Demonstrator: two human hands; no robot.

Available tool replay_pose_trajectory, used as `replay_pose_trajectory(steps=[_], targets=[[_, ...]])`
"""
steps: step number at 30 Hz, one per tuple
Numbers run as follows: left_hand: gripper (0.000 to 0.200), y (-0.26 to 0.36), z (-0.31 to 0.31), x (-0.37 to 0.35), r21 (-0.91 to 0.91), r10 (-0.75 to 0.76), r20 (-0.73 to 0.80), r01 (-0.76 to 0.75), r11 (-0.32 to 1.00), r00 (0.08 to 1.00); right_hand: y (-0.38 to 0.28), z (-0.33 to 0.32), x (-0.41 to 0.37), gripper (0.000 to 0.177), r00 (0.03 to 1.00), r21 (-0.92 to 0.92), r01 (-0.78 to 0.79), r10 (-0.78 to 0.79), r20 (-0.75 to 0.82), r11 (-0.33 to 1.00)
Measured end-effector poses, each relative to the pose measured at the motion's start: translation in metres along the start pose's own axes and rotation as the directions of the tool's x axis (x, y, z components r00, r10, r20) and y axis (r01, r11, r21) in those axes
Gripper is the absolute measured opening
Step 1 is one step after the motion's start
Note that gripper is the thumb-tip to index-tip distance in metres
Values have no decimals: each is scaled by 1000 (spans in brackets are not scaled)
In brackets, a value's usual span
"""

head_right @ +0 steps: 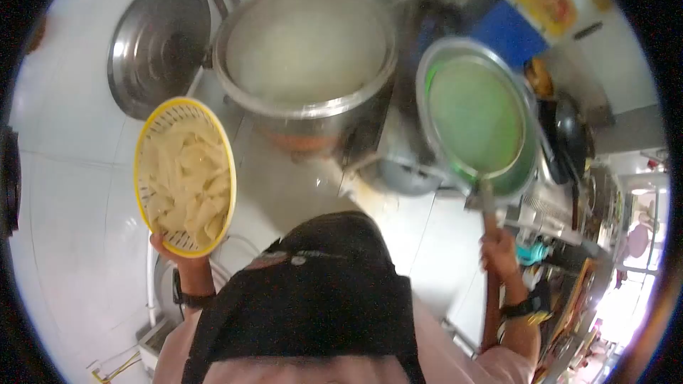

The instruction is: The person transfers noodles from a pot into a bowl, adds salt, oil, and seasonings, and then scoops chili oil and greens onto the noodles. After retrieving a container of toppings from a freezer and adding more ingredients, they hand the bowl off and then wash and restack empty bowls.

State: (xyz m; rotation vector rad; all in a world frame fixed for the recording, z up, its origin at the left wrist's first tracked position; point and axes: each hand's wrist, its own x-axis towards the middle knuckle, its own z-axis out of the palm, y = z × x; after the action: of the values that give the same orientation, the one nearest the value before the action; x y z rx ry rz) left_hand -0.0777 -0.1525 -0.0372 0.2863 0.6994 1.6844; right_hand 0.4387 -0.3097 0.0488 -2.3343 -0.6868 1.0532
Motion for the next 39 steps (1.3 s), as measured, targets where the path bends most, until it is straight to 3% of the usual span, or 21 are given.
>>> replay_pose_trajectory(steps=[5,9,13,15,18,20,22,23,24,25,26,27,28,29,30,31,33,36,37,38,39], targets=[[69,5,7,4,-17,-129,77,131,991,989,-22,-23,15,21,994,-25,-44,47,101,999],[70,1,4,1,21,-139,-58,141,990,989,-40,-42,34,29,984,-187,-92,118,134,978],[64,-2,5,0,6,-154,-45,155,988,987,-39,-56,67,36,978,-248,-114,153,141,962],[64,0,9,0,-7,-182,-21,182,983,983,-32,-62,84,36,983,-463,106,-24,180,880],[67,-2,-23,5,111,-85,-89,95,989,992,-7,-92,120,40,970,-635,227,-111,218,738],[69,-1,-27,7,93,-208,-47,212,973,977,-2,-80,116,41,807,-34,524,-483,339,851],[72,-15,9,1,135,-314,26,308,942,949,22,-96,137,38,950,-460,310,-293,110,832],[74,-21,6,-3,134,-281,-44,284,949,959,32,-98,150,39,910,-894,254,-404,92,370],[74,-33,29,-9,195,-279,-100,294,936,955,18,-86,151,35,942,-958,116,-335,21,264],[74,-44,50,-21,263,-257,-165,293,919,952,27,-87,162,34,923,-945,102,-384,-27,311],[74,-59,60,-24,257,-278,-114,299,919,954,-18,-74,117,35,901,-962,-3,-417,-121,273],[74,-70,68,-30,258,-344,-40,343,903,938,-18,-65,109,27,662,-952,96,-733,-157,290],[74,-79,75,-38,267,-404,20,385,883,914,-24,-57,96,25,435,-922,267,-889,-144,279],[74,-93,78,-48,288,-463,76,426,858,883,-24,-47,86,22,666,-905,317,-746,0,283],[74,-109,83,-59,320,-523,126,464,826,843,-38,-39,31,16,748,-902,308,-663,33,303],[74,-124,89,-71,360,-586,173,503,786,791,-10,-28,39,15,823,-693,472,-555,124,545],[74,-162,95,-96,424,-670,232,547,722,705,54,-36,-6,25,805,-602,592,-358,473,535],[71,-227,86,-131,800,-657,457,45,599,600,169,-64,-31,24,826,-450,540,-346,444,712],[70,-254,83,-152,836,-666,518,-153,527,537,208,-81,-36,26,943,-380,240,-121,311,893],[69,-280,81,-172,822,-683,568,-353,446,459,246,-97,-42,28,967,-251,-89,144,209,964],[68,-317,82,-193,780,-711,509,89,619,485,283,-115,-43,29,962,-309,68,20,271,949]])
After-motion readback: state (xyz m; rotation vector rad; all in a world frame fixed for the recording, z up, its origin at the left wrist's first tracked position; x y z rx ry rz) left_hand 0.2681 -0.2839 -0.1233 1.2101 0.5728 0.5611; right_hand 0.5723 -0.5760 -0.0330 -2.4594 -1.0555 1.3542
